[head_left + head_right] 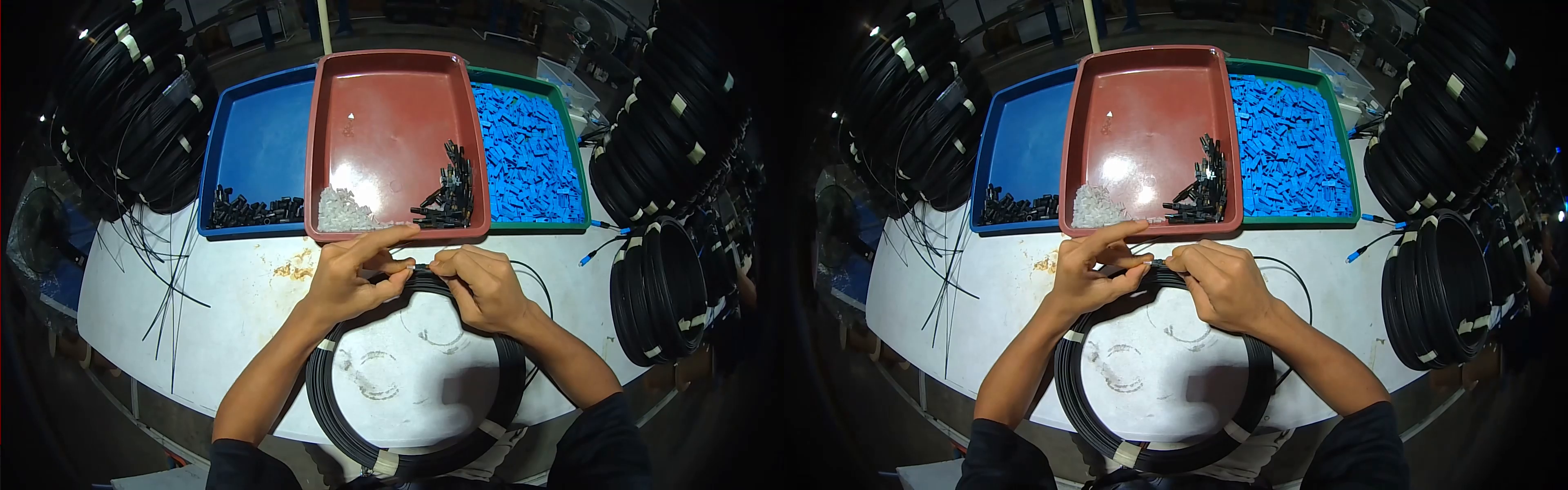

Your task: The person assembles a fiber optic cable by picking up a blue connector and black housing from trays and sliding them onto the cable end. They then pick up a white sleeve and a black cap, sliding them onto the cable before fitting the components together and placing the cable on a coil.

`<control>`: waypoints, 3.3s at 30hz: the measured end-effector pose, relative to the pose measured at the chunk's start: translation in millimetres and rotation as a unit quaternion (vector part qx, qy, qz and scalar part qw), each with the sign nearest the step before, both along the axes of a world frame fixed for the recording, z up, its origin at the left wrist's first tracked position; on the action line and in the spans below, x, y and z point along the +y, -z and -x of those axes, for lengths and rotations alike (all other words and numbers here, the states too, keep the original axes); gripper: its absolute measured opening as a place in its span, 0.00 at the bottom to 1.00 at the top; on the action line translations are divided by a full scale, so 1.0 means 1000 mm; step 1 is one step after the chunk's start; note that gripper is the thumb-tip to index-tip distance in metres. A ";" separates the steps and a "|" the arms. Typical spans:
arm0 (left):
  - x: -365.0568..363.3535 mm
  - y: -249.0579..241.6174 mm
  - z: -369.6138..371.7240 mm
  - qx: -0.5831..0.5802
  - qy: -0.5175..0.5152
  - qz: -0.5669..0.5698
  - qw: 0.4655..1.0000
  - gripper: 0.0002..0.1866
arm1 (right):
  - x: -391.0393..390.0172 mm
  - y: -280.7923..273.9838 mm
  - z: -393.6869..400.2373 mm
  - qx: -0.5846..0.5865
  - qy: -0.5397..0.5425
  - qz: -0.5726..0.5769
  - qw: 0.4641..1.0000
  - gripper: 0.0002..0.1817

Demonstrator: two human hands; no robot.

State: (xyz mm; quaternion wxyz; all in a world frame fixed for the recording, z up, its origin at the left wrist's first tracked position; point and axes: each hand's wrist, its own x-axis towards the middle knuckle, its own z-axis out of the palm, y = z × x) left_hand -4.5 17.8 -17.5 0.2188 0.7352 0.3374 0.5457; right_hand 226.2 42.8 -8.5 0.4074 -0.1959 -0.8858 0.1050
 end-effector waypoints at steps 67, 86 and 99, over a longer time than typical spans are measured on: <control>-0.003 -0.012 -0.001 0.124 -0.021 -0.093 0.988 0.11 | -0.004 0.004 -0.001 0.035 -0.001 0.068 0.997 0.09; 0.012 -0.020 0.007 0.019 0.001 0.075 0.997 0.19 | -0.002 0.011 0.000 0.034 0.049 -0.015 0.998 0.16; 0.097 -0.074 -0.067 0.314 0.075 -0.111 0.940 0.11 | -0.002 0.012 0.003 -0.025 0.036 0.018 0.999 0.16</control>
